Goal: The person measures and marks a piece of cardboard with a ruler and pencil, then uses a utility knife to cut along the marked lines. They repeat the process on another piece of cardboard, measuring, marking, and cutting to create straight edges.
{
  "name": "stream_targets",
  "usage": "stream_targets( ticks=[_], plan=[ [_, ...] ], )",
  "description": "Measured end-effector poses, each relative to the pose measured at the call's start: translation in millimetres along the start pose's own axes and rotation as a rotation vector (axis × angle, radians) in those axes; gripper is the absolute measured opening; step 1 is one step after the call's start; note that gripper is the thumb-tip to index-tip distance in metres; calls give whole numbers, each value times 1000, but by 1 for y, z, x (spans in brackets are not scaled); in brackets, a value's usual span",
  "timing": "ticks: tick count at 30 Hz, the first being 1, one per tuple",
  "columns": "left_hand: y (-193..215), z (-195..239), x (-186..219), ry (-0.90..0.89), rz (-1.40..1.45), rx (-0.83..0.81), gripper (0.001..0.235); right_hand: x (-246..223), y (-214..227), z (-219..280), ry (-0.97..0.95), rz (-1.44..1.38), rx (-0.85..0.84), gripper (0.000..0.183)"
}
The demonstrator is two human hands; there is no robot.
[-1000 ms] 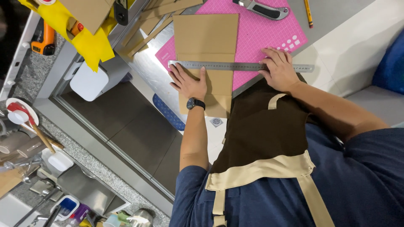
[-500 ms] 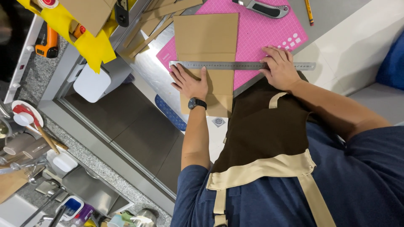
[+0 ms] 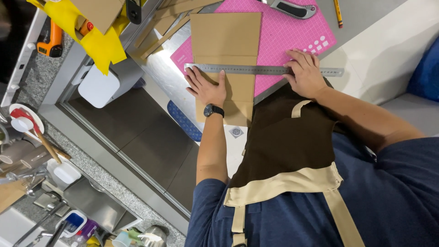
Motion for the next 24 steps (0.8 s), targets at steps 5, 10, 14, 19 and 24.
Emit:
stream_targets(
  ticks=[5, 10, 14, 19, 24],
  plan=[
    [-3, 0, -3, 33, 30, -69, 107, -1, 1, 0, 2, -10, 1, 36],
    [-5, -1, -2, 81, 50, -131, 109, -2, 2, -1, 10, -3, -1, 37],
    [-6, 4, 2, 55, 30, -48, 97, 0, 2, 0, 13, -21, 3, 35],
    [-10, 12, 6, 45, 3, -15, 86, 0, 1, -1, 37, -26, 10, 34],
    [-11, 16, 19, 20, -111, 51, 95, 6, -5, -1, 71, 25, 6, 39]
  ],
)
Point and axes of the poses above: each hand's wrist, its own z-axis away from the middle knuckle, its own y-axis out of the back of the hand, x = y × z, the point moved 10 cm from there along -z, towards the middle knuckle, and after that the axes turned 4 degrees about x, right-handed, at the moved point
